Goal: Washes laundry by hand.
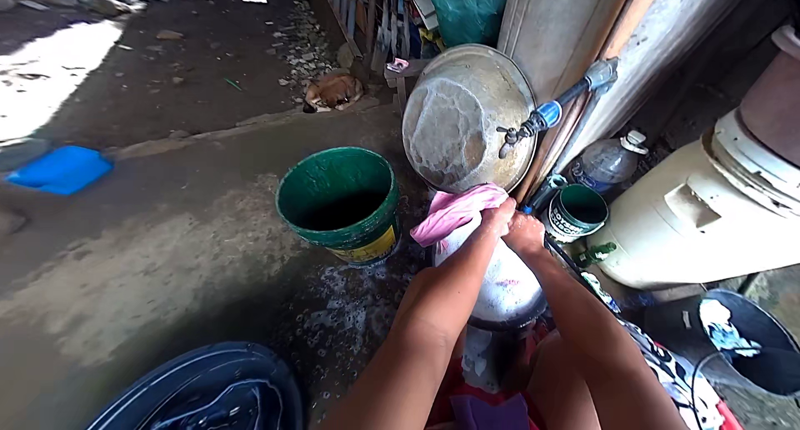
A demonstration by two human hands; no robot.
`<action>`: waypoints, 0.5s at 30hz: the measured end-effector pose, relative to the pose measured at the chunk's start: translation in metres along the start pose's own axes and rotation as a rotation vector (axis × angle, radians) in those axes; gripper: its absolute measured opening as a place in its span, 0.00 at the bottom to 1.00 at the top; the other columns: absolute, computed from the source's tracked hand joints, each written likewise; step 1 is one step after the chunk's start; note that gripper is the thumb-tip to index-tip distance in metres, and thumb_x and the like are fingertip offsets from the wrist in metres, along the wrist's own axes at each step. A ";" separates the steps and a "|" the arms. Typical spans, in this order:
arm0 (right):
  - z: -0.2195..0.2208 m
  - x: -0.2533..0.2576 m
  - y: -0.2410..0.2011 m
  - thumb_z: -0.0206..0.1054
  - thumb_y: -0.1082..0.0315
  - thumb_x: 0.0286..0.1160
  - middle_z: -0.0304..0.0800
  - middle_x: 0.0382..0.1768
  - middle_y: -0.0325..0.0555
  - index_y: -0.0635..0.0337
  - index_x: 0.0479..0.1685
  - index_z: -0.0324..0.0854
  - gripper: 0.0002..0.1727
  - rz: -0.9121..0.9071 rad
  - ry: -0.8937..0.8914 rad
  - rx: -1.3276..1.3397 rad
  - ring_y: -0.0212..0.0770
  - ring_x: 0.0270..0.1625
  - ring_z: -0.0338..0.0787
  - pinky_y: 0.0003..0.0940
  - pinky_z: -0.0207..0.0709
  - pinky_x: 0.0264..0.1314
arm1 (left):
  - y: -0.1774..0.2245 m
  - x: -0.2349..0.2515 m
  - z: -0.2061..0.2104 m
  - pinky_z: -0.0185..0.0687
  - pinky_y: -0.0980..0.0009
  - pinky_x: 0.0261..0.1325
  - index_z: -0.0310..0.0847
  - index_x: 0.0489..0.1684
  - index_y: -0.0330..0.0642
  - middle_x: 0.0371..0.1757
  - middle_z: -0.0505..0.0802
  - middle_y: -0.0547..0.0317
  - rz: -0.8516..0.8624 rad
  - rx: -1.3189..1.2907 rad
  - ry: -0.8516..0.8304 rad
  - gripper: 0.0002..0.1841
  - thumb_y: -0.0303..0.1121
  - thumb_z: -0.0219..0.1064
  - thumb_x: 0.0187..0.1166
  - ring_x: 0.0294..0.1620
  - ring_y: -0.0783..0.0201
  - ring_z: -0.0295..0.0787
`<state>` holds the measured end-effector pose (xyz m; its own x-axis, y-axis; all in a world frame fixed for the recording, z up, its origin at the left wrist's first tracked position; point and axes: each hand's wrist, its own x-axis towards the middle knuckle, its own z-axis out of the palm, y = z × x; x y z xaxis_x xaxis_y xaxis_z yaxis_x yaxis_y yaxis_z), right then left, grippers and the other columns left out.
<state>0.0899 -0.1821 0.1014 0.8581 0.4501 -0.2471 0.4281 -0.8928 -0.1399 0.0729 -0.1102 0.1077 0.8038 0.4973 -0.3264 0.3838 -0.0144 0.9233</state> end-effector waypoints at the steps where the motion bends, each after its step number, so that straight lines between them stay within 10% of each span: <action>1: 0.005 0.002 0.002 0.59 0.47 0.85 0.90 0.63 0.65 0.65 0.64 0.84 0.28 -0.005 0.007 0.008 0.66 0.68 0.88 0.70 0.77 0.63 | -0.004 0.000 0.000 0.75 0.46 0.67 0.76 0.68 0.28 0.64 0.85 0.33 -0.008 -0.003 0.000 0.21 0.35 0.64 0.84 0.64 0.43 0.81; 15: 0.029 0.014 0.009 0.65 0.54 0.78 0.93 0.55 0.64 0.63 0.58 0.85 0.21 -0.086 0.053 -0.020 0.67 0.59 0.92 0.71 0.81 0.52 | -0.035 0.038 0.010 0.78 0.52 0.50 0.77 0.59 0.30 0.52 0.84 0.42 -0.230 -0.308 0.039 0.16 0.25 0.65 0.75 0.49 0.52 0.78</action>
<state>0.0972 -0.1832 0.0688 0.8313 0.5245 -0.1842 0.5062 -0.8511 -0.1391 0.0947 -0.0996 0.0607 0.6923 0.4899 -0.5297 0.3929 0.3599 0.8463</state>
